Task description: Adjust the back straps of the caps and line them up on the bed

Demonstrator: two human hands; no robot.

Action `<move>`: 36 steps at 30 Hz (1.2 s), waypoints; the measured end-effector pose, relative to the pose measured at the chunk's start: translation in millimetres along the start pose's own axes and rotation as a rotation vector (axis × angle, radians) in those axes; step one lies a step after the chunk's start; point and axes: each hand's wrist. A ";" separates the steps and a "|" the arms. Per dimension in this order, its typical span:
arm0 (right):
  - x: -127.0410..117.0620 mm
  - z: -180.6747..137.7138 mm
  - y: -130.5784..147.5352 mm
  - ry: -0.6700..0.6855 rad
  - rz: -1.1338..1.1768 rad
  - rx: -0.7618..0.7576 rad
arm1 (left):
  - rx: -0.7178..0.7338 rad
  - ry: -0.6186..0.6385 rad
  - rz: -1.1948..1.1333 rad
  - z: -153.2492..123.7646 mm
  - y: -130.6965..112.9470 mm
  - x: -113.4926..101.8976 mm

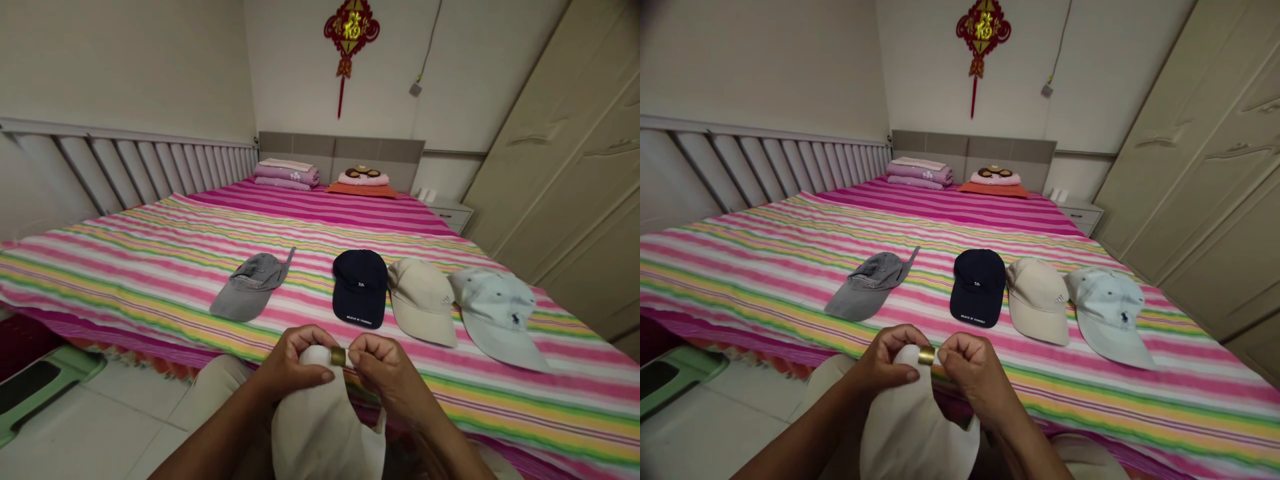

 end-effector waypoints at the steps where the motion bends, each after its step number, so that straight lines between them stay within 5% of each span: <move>1: 0.8 0.1 -1.4 -0.006 0.016 0.003 | 0.018 -0.024 0.028 0.2 1.3 0.1; 9: 3.4 1.3 -6.9 0.013 0.057 -0.013 | 0.267 -0.059 0.208 2.8 7.2 2.8; 17: 9.3 -1.8 -6.9 0.057 0.333 -0.009 | 0.194 -0.021 -0.122 3.3 17.5 9.8; 25: 4.6 0.7 -3.6 0.016 0.238 -0.037 | 0.024 0.028 -0.243 3.4 15.4 14.0; 36: -6.2 -0.7 -9.2 0.067 -0.031 0.088 | -0.032 -0.067 -0.343 2.1 18.8 9.3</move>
Point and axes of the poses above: each hand's wrist, its own z-axis towards the middle knuckle, its own x-axis out of the palm, y = z × x, and after that the axes turned 6 degrees about -z, right-handed
